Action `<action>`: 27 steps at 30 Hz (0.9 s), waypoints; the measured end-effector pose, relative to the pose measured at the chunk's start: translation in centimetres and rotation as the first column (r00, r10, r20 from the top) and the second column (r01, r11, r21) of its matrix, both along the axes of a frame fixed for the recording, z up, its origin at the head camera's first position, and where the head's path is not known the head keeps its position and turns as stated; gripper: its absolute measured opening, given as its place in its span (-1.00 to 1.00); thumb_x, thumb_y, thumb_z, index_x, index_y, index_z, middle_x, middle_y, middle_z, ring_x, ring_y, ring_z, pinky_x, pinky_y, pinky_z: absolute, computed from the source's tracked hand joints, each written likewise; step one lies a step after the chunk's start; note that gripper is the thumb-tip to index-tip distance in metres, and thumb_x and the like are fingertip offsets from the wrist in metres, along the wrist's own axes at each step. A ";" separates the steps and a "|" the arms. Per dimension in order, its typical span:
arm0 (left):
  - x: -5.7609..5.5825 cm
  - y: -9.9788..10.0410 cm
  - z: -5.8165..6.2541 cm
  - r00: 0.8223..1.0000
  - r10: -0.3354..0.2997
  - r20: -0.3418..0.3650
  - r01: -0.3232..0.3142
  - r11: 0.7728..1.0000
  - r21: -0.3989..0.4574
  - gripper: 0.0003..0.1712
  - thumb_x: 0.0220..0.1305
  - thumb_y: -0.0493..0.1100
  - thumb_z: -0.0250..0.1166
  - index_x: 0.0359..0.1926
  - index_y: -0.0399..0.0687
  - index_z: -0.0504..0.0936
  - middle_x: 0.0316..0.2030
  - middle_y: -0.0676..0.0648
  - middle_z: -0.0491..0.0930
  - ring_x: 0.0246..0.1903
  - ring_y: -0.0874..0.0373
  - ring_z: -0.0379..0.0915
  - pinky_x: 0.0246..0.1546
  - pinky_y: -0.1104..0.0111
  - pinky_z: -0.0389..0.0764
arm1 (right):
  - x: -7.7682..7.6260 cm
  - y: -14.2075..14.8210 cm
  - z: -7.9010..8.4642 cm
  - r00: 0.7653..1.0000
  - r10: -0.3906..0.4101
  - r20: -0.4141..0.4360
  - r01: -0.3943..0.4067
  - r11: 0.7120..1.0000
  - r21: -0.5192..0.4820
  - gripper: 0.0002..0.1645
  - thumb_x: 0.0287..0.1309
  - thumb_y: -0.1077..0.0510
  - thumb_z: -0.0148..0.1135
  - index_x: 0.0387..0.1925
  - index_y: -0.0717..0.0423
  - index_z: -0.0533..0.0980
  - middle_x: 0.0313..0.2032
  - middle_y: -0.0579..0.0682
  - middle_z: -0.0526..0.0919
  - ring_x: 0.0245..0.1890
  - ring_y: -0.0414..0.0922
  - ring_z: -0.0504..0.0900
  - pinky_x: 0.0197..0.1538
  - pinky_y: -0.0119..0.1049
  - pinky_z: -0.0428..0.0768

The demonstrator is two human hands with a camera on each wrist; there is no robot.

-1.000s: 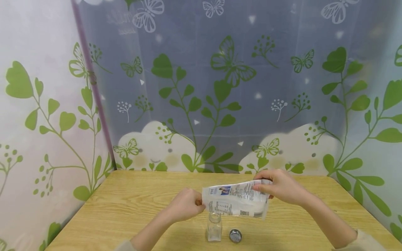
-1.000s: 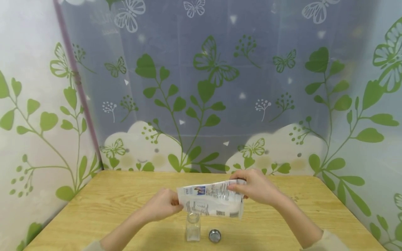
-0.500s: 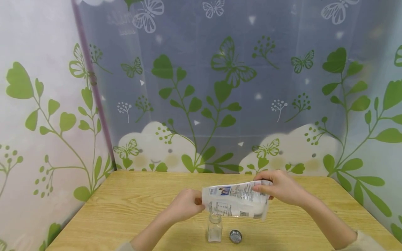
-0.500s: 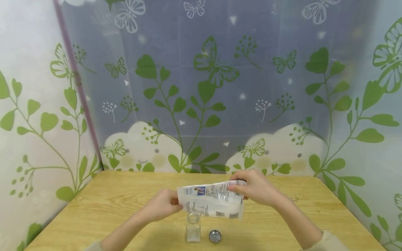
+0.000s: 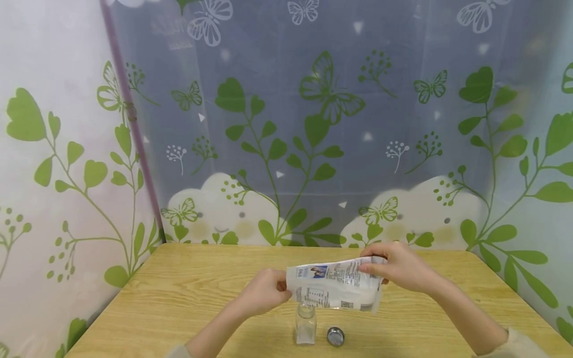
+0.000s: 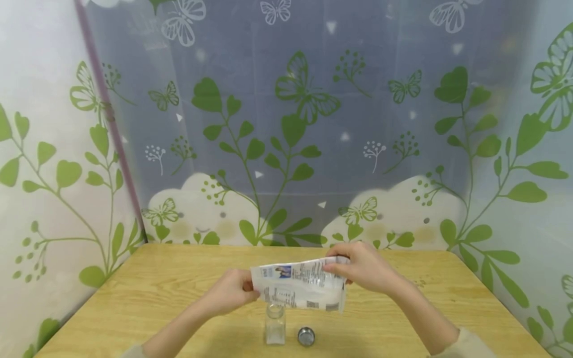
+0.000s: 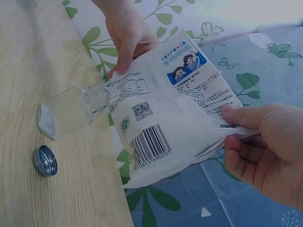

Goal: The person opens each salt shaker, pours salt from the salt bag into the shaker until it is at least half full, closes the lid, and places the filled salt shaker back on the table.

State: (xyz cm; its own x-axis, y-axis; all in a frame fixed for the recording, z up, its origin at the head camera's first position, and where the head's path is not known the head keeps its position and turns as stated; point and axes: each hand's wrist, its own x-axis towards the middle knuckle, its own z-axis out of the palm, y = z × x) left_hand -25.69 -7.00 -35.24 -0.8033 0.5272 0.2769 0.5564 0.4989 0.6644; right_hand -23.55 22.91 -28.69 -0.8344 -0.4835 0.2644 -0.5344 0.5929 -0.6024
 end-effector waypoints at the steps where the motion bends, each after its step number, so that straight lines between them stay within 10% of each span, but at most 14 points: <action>1: 0.0 0.0 0.0 1.000 -0.001 0.000 0.001 1.000 -0.001 -0.84 -0.03 -0.43 0.23 -0.36 -0.30 0.65 -0.55 0.00 0.59 -0.56 0.29 0.43 -0.52 0.46 0.50 | 0.0 0.0 0.1 1.000 0.002 0.000 -0.002 1.000 0.000 -0.71 0.16 0.02 0.21 -0.22 0.16 0.57 -0.41 -0.07 0.59 -0.56 -0.23 0.51 -0.58 -0.31 0.56; 27: 0.3 0.0 0.2 1.000 -0.005 -0.016 0.004 1.000 -0.012 -0.84 -0.02 -0.41 0.25 -0.35 -0.28 0.67 -0.54 -0.01 0.60 -0.55 0.29 0.44 -0.51 0.46 0.50 | 0.2 -0.2 0.4 1.000 -0.002 0.002 0.002 1.000 0.001 -0.71 0.15 0.02 0.22 -0.22 0.17 0.57 -0.42 -0.07 0.59 -0.56 -0.23 0.51 -0.58 -0.32 0.55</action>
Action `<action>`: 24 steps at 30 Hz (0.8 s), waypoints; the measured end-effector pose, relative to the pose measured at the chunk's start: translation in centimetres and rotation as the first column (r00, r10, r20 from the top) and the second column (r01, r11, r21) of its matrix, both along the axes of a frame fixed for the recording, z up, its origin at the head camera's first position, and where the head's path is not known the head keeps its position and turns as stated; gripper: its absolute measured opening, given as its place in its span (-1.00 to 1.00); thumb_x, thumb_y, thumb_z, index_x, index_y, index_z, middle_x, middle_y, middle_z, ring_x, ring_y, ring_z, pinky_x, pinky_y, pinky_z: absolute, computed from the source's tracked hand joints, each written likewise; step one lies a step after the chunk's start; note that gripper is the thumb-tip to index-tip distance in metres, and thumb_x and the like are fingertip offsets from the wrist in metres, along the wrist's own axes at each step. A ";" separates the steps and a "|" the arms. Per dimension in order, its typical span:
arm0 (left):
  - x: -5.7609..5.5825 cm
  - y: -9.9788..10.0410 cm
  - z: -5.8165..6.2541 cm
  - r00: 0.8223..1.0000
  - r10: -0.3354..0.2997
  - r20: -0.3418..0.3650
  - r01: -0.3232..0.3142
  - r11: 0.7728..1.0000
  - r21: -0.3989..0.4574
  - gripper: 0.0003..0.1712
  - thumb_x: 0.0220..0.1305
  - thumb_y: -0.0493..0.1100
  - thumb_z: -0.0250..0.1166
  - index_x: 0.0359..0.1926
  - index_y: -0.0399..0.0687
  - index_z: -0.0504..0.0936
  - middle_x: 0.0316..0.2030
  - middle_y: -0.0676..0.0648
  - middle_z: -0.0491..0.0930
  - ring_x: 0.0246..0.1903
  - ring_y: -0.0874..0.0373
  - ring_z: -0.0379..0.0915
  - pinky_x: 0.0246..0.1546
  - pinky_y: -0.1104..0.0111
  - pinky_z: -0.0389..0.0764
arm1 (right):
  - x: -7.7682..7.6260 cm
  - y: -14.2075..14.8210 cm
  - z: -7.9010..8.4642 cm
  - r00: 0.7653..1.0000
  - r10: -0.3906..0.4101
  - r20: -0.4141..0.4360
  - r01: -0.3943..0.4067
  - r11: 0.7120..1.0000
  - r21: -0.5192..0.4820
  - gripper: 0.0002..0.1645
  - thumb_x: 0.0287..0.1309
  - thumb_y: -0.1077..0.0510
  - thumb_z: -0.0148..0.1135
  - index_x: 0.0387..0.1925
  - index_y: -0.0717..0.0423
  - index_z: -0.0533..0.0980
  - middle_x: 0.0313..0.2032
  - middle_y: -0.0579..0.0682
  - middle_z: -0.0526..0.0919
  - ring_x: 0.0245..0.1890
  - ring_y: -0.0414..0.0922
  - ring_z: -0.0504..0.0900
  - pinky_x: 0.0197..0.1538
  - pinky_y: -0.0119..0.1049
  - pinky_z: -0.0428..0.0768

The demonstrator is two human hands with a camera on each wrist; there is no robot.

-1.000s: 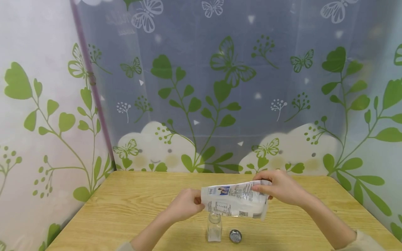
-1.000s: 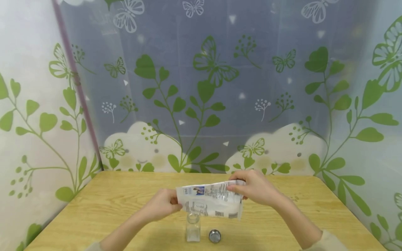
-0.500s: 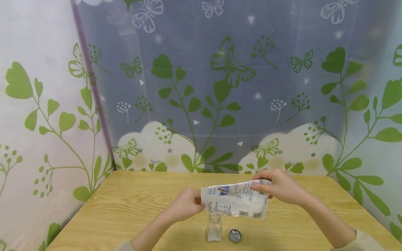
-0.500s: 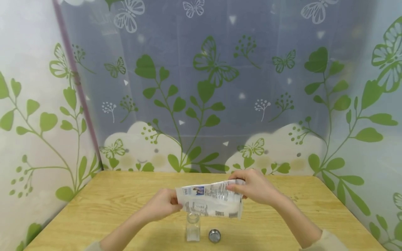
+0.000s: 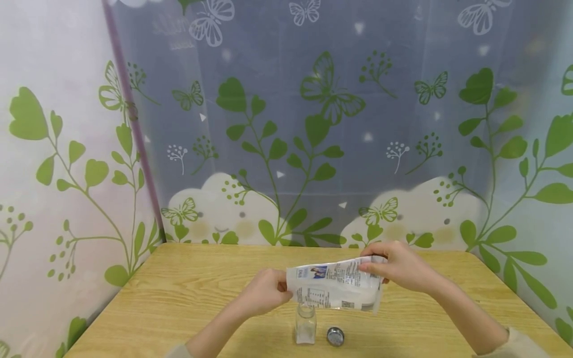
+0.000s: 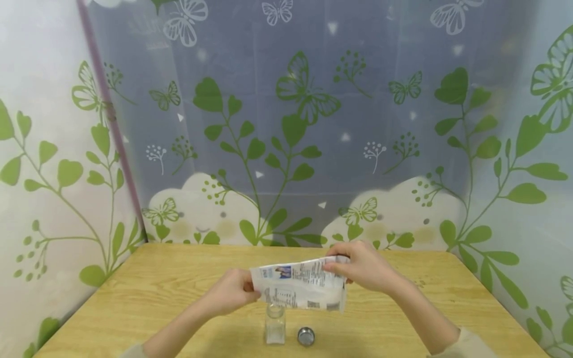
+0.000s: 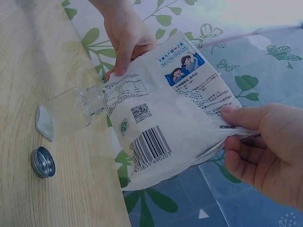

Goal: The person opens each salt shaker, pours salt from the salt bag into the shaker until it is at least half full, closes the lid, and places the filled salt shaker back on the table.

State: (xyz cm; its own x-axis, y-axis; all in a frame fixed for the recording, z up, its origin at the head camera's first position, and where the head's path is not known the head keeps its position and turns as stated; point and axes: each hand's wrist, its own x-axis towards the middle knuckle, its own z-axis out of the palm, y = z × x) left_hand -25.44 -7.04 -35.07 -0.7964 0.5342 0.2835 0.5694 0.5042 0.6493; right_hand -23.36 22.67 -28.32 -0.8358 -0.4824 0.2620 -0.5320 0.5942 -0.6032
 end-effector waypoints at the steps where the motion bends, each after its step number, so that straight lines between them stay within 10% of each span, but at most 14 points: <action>1: 0.0 0.0 0.0 1.000 -0.002 0.000 0.002 1.000 0.001 -0.84 -0.02 -0.41 0.25 -0.34 -0.28 0.67 -0.54 -0.01 0.60 -0.55 0.29 0.44 -0.51 0.46 0.50 | 0.0 0.0 0.0 1.000 0.001 -0.002 -0.001 1.000 -0.001 -0.71 0.15 0.03 0.22 -0.23 0.17 0.57 -0.42 -0.07 0.59 -0.56 -0.23 0.51 -0.58 -0.32 0.55; 24: 0.0 0.0 -0.2 1.000 -0.015 0.006 0.015 1.000 0.022 -0.81 -0.04 -0.44 0.23 -0.34 -0.27 0.67 -0.51 -0.05 0.62 -0.55 0.29 0.45 -0.52 0.47 0.51 | -0.1 -0.1 0.0 1.000 -0.003 -0.020 0.003 1.000 0.012 -0.71 0.15 0.00 0.22 -0.24 0.13 0.58 -0.39 -0.06 0.59 -0.57 -0.25 0.50 -0.58 -0.33 0.55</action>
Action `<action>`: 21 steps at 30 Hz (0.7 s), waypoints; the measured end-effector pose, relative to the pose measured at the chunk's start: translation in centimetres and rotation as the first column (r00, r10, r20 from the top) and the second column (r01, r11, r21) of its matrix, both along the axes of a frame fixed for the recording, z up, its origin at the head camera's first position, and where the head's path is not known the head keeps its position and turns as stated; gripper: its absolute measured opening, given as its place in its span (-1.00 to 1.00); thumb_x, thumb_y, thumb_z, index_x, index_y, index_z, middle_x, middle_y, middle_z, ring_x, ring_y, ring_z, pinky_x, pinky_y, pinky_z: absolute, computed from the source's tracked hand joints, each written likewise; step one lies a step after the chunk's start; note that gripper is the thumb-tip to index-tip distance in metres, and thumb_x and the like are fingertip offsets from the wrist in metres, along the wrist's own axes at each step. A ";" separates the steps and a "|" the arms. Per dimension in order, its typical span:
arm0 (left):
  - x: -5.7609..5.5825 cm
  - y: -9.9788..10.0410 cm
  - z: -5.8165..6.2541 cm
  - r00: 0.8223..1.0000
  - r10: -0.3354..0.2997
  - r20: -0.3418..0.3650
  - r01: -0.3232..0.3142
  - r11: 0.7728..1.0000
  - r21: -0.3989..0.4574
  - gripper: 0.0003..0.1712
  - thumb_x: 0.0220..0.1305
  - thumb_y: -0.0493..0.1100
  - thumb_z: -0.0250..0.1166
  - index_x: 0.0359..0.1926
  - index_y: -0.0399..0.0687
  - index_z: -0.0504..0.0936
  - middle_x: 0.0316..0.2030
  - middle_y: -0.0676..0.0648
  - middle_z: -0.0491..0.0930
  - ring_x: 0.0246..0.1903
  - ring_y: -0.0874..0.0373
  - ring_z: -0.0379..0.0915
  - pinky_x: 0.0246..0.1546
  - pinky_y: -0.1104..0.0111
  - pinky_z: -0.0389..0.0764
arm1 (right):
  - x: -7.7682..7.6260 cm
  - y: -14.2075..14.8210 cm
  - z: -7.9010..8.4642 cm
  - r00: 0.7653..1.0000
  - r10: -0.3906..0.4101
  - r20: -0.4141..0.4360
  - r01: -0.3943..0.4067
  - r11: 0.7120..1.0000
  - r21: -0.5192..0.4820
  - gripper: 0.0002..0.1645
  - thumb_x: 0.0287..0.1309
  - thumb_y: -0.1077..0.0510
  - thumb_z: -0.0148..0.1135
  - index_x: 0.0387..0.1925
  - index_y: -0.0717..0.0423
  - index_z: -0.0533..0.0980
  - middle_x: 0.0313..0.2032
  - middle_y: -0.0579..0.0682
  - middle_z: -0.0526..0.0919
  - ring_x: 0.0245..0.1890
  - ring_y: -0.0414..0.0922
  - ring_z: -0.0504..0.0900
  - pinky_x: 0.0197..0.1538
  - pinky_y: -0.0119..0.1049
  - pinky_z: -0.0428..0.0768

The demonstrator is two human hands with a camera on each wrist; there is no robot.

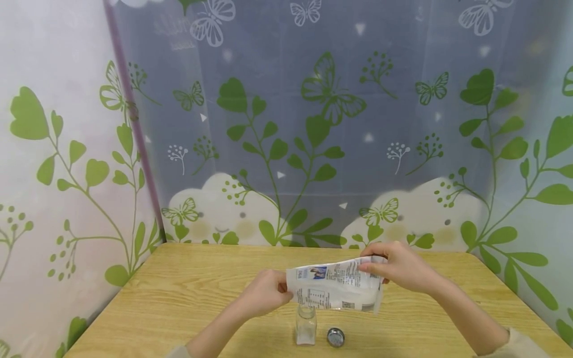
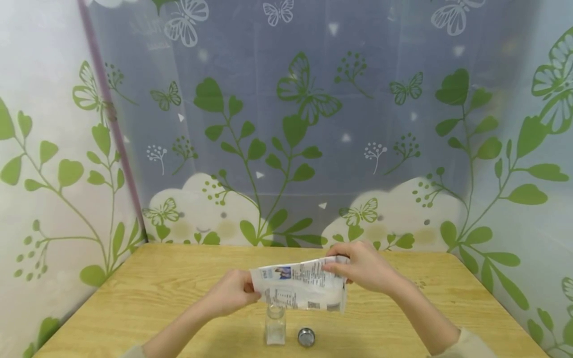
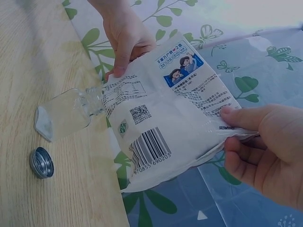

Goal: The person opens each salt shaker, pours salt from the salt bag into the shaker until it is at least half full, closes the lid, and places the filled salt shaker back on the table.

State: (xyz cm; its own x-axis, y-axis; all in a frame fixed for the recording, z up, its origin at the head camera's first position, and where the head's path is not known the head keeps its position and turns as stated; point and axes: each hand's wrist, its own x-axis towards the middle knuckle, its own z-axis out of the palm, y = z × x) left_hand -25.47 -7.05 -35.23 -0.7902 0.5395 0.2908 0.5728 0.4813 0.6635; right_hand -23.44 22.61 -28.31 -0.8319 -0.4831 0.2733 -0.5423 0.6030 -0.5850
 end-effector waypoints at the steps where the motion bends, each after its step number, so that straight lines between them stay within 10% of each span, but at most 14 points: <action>1: 0.0 0.0 0.0 1.000 -0.001 0.000 0.001 1.000 0.000 -0.82 -0.04 -0.44 0.23 -0.34 -0.27 0.67 -0.51 -0.05 0.62 -0.56 0.30 0.45 -0.52 0.47 0.51 | 0.0 0.0 0.0 1.000 -0.001 0.000 0.001 1.000 0.001 -0.71 0.15 -0.01 0.22 -0.23 0.13 0.58 -0.39 -0.06 0.59 -0.57 -0.25 0.50 -0.58 -0.33 0.55; 21: 0.0 0.1 0.0 1.000 0.009 -0.003 -0.009 1.000 0.011 -0.84 -0.06 -0.44 0.24 -0.38 -0.27 0.67 -0.54 0.01 0.61 -0.58 0.31 0.43 -0.54 0.47 0.50 | 0.3 -0.3 0.3 0.999 -0.009 -0.050 0.010 1.000 0.020 -0.70 0.14 -0.01 0.22 -0.24 0.13 0.59 -0.40 -0.06 0.58 -0.60 -0.27 0.49 -0.59 -0.33 0.54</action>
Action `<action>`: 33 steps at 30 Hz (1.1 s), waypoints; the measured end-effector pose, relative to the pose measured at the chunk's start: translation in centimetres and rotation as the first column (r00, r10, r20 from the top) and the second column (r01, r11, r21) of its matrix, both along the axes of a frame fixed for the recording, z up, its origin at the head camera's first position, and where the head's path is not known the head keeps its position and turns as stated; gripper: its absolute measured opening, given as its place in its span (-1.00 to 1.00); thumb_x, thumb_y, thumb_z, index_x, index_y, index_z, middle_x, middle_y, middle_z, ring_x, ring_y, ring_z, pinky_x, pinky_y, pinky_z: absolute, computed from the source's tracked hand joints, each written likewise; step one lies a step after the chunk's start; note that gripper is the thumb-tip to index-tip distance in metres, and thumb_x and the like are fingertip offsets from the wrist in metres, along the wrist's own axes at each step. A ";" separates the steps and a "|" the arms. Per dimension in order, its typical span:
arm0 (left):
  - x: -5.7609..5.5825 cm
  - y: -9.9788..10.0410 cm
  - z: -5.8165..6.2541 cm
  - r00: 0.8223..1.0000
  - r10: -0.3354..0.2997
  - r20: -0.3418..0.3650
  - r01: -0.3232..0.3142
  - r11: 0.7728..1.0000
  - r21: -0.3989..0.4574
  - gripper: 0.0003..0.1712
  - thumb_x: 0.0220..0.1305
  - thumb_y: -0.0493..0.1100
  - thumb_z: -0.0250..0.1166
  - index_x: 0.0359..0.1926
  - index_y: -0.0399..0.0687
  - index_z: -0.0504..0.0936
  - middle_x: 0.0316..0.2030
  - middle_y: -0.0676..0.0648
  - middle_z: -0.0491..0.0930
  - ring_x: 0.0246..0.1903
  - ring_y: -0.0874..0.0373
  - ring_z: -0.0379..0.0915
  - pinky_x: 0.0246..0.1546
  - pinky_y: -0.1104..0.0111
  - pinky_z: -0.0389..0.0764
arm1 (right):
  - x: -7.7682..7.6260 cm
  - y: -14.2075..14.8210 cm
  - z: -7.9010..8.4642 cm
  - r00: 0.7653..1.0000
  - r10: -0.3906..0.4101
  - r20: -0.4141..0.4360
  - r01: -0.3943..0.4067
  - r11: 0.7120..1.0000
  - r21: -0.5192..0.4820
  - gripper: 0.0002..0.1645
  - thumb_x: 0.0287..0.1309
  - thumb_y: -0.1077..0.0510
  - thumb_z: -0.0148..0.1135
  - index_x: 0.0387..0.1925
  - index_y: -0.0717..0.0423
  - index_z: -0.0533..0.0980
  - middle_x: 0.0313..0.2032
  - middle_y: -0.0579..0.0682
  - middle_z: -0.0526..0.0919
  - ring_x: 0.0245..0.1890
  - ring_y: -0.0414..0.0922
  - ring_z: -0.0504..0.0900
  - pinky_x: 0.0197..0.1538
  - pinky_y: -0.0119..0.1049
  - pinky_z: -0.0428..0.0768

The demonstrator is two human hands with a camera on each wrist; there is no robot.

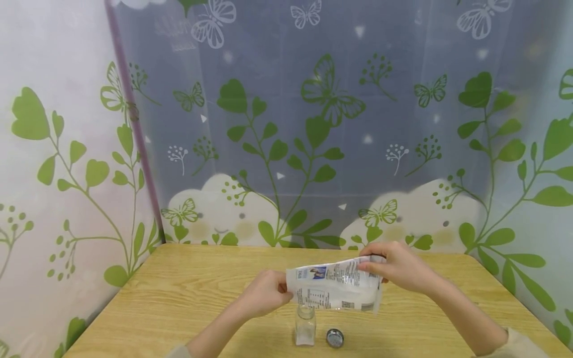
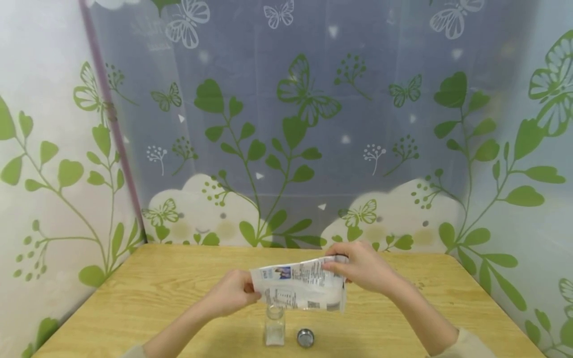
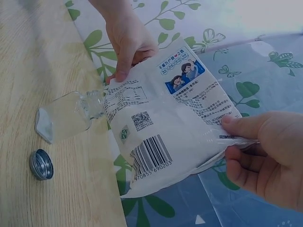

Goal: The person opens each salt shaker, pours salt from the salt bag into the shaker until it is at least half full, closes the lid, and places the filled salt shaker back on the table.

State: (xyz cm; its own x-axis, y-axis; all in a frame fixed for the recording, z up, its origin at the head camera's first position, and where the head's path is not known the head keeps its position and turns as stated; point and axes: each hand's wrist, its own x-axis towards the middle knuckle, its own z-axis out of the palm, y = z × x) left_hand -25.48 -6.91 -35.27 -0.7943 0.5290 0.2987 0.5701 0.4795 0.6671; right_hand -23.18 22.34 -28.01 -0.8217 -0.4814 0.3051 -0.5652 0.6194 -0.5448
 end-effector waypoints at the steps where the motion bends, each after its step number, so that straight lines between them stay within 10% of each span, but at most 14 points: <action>1: 0.0 0.0 0.0 1.000 -0.001 -0.003 0.001 1.000 -0.001 -0.84 -0.06 -0.44 0.24 -0.38 -0.27 0.67 -0.54 0.01 0.61 -0.58 0.31 0.43 -0.54 0.47 0.50 | 0.0 0.0 0.0 1.000 -0.006 -0.009 0.006 1.000 0.003 -0.70 0.14 -0.01 0.22 -0.24 0.13 0.59 -0.40 -0.07 0.59 -0.60 -0.27 0.48 -0.59 -0.33 0.54; 33: -0.1 -0.2 -0.1 1.000 0.014 -0.009 -0.015 1.000 -0.021 -0.86 -0.04 -0.41 0.25 -0.38 -0.27 0.67 -0.54 -0.02 0.61 -0.56 0.30 0.45 -0.52 0.46 0.50 | 0.4 -0.3 0.5 0.999 -0.034 -0.025 0.035 0.999 0.026 -0.82 0.19 0.11 0.18 -0.25 0.14 0.57 -0.30 -0.01 0.62 -0.49 -0.26 0.53 -0.52 -0.39 0.57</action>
State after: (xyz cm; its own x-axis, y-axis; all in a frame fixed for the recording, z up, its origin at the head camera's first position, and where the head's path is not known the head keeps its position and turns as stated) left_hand -25.56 -7.10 -35.37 -0.7995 0.5238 0.2941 0.5686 0.5020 0.6517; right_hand -22.82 22.03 -27.50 -0.8303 -0.4610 0.3132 -0.5563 0.6529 -0.5141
